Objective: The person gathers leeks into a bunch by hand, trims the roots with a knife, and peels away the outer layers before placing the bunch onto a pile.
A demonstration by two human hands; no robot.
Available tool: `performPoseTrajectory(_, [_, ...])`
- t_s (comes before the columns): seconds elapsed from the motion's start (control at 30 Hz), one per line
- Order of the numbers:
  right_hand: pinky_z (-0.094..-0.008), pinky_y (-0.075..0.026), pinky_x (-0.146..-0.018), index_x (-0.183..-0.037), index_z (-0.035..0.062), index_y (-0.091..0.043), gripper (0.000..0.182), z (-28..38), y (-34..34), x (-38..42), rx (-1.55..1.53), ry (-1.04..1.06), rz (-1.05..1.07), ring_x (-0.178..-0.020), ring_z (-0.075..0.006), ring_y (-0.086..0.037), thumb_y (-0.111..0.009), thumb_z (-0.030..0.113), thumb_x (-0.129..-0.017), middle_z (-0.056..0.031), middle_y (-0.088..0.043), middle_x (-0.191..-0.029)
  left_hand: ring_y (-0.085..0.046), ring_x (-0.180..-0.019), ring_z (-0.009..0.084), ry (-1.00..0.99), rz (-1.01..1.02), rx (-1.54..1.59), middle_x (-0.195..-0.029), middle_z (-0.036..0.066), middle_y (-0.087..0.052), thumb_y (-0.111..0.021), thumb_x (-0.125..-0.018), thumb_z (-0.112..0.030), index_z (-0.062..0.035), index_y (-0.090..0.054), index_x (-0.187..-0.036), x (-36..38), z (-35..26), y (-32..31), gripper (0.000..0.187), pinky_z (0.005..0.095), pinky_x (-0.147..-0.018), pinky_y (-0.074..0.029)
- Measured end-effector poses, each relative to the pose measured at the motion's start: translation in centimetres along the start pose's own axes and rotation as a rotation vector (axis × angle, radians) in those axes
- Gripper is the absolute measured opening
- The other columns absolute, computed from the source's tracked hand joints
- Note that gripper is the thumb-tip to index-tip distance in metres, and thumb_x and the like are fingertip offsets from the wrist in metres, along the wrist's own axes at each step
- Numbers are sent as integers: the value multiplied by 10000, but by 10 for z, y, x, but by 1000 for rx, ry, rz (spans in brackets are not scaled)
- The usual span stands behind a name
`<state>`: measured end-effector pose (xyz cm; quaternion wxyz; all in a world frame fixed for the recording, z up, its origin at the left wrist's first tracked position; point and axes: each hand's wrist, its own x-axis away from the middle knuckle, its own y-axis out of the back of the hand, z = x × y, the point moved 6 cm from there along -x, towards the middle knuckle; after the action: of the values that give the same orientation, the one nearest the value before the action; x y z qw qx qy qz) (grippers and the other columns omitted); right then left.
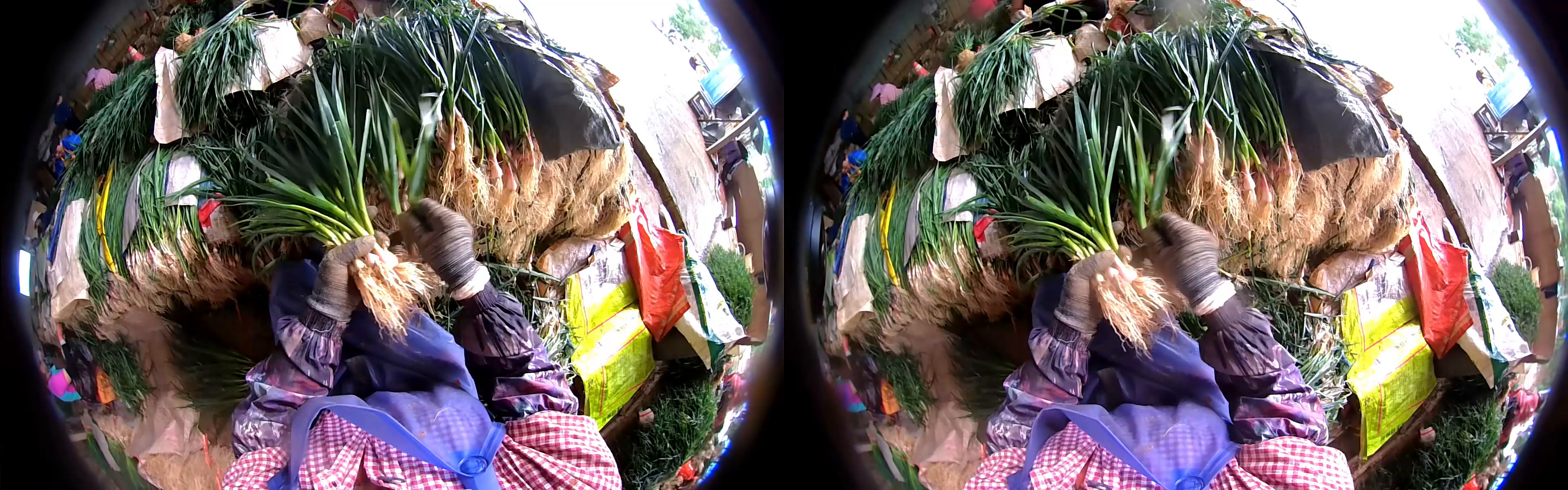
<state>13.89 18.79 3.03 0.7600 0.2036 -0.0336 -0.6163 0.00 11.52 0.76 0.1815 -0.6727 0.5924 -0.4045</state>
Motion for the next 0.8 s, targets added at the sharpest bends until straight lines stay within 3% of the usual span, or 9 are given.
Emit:
performPoseTrajectory(0.03, [-308,-480,-557,-901,9,-662,122,-4,-12,2,-105,25,59,-598,-137,-595,-677,124,-861,-105,-639,-682,-629,-761,172,22,-2,1,-948,123,-596,-666,-843,-155,-2,-497,-1181,-2,2,1,408,264,-621,-557])
performPoseTrajectory(0.13, [-360,-475,-528,-823,33,-632,130,17,-13,5,291,212,-29,-563,-266,-599,-707,138,-808,-131,-609,-667,-625,-732,199,99,-114,33,-809,122,-596,-665,-844,-197,14,-526,-1083,-14,20,26,348,298,-609,-548])
performPoseTrajectory(0.2, [-397,-465,-517,-766,59,-595,139,26,-10,9,354,284,-91,-586,-354,-581,-707,140,-778,-151,-581,-663,-622,-713,204,-22,-70,-66,-782,104,-597,-666,-842,-186,14,-519,-1125,-8,11,19,376,305,-605,-545])
performPoseTrajectory(0.33, [-390,-464,-508,-780,66,-604,110,31,-8,14,509,336,-227,-577,-342,-597,-703,113,-777,-148,-578,-636,-611,-679,195,-46,-66,-93,-772,92,-602,-666,-840,-175,-1,-499,-1224,-8,4,11,453,312,-608,-541])
performPoseTrajectory(0.47, [-415,-456,-506,-740,64,-586,125,20,-5,11,184,169,-221,-557,-349,-577,-688,120,-787,-154,-564,-626,-628,-714,191,4,-8,-80,-817,104,-622,-668,-836,-167,-26,-465,-1305,-5,-2,7,530,328,-656,-549])
performPoseTrajectory(0.6, [-275,-468,-537,-846,13,-637,104,10,-1,5,-3,121,-322,-602,-100,-577,-663,108,-877,-85,-627,-669,-631,-782,208,51,71,29,-912,97,-627,-683,-801,-152,-33,-455,-1322,1,-7,5,581,341,-728,-551])
performPoseTrajectory(0.63, [-239,-453,-547,-869,38,-648,122,-2,5,-2,-236,181,-429,-612,-90,-560,-649,156,-901,-23,-626,-692,-632,-798,217,72,100,81,-924,94,-628,-681,-797,-147,-35,-456,-1321,5,-9,4,581,351,-739,-551])
performPoseTrajectory(0.7, [-222,-456,-557,-919,43,-653,177,-33,27,-15,-266,-15,-366,-625,-92,-571,-639,219,-916,15,-636,-738,-571,-804,237,57,151,178,-844,61,-564,-643,-796,-137,-48,-418,-1342,15,-6,2,597,394,-731,-524])
performPoseTrajectory(0.8, [-239,-481,-600,-1065,39,-614,303,-56,6,-16,-663,-373,167,-702,-111,-599,-638,299,-911,-29,-657,-894,-524,-783,206,55,315,314,-841,45,-501,-618,-829,-180,-50,-400,-1346,22,-9,-7,576,392,-746,-502])
